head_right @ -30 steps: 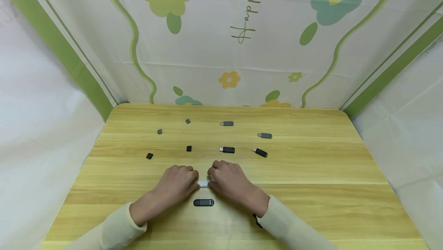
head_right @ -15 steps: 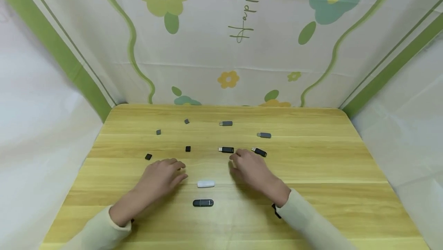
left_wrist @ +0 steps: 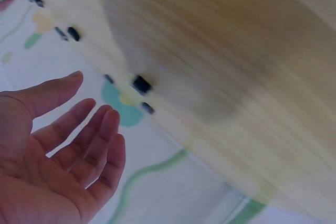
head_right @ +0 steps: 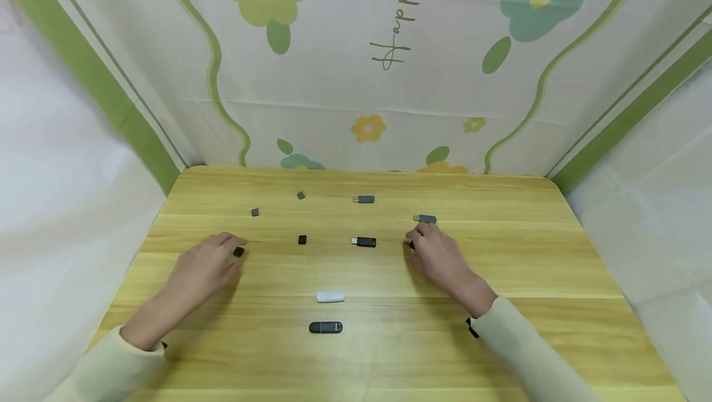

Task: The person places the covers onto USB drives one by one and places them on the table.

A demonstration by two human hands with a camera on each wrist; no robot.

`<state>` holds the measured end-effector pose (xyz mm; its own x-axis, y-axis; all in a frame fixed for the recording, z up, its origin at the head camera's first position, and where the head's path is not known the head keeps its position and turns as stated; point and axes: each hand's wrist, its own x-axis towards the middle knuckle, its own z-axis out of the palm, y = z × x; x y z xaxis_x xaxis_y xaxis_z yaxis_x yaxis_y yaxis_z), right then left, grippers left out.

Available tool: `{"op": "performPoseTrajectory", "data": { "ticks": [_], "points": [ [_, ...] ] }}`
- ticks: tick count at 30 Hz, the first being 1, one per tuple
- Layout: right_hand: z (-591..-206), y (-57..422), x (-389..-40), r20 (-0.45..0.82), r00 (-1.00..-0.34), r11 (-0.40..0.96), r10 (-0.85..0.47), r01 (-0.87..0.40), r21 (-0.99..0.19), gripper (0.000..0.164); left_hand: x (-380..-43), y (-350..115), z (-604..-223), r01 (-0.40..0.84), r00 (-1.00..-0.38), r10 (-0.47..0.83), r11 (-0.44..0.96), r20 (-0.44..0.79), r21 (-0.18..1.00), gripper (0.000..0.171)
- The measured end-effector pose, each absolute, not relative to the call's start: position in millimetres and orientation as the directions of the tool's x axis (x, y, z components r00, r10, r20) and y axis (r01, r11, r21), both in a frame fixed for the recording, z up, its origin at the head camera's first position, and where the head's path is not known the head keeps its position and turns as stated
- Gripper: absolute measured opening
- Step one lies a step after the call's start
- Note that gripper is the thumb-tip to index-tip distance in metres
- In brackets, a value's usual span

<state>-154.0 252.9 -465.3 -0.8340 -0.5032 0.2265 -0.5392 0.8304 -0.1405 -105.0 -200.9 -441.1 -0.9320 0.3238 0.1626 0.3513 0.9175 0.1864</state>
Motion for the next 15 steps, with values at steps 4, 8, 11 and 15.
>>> {"op": "performPoseTrajectory", "data": {
  "ticks": [4,8,11,15],
  "points": [
    [-467.8,259.0,-157.2,0.196,-0.852,0.844,-0.486,-0.515,-0.149,0.035,-105.8,-213.4,-444.7,0.361,-0.927,0.333,0.917,0.17,0.169,0.044],
    [-468.8,263.9,-159.8,0.161,-0.866,0.855,-0.474,-0.496,-0.152,0.037,-110.0,-220.0,-449.4,0.373,-0.922,0.342,0.911,0.182,0.177,0.042],
    [-469.3,266.7,-162.5,0.131,-0.873,0.862,-0.469,-0.485,-0.147,0.037,-114.7,-221.4,-450.8,0.365,-0.928,0.343,0.913,0.145,0.181,0.039],
    [-470.2,268.0,-165.8,0.094,-0.88,0.866,-0.466,-0.475,-0.157,0.037,-120.4,-222.8,-452.6,0.366,-0.93,0.353,0.916,0.104,0.162,0.031]
  ]
}}
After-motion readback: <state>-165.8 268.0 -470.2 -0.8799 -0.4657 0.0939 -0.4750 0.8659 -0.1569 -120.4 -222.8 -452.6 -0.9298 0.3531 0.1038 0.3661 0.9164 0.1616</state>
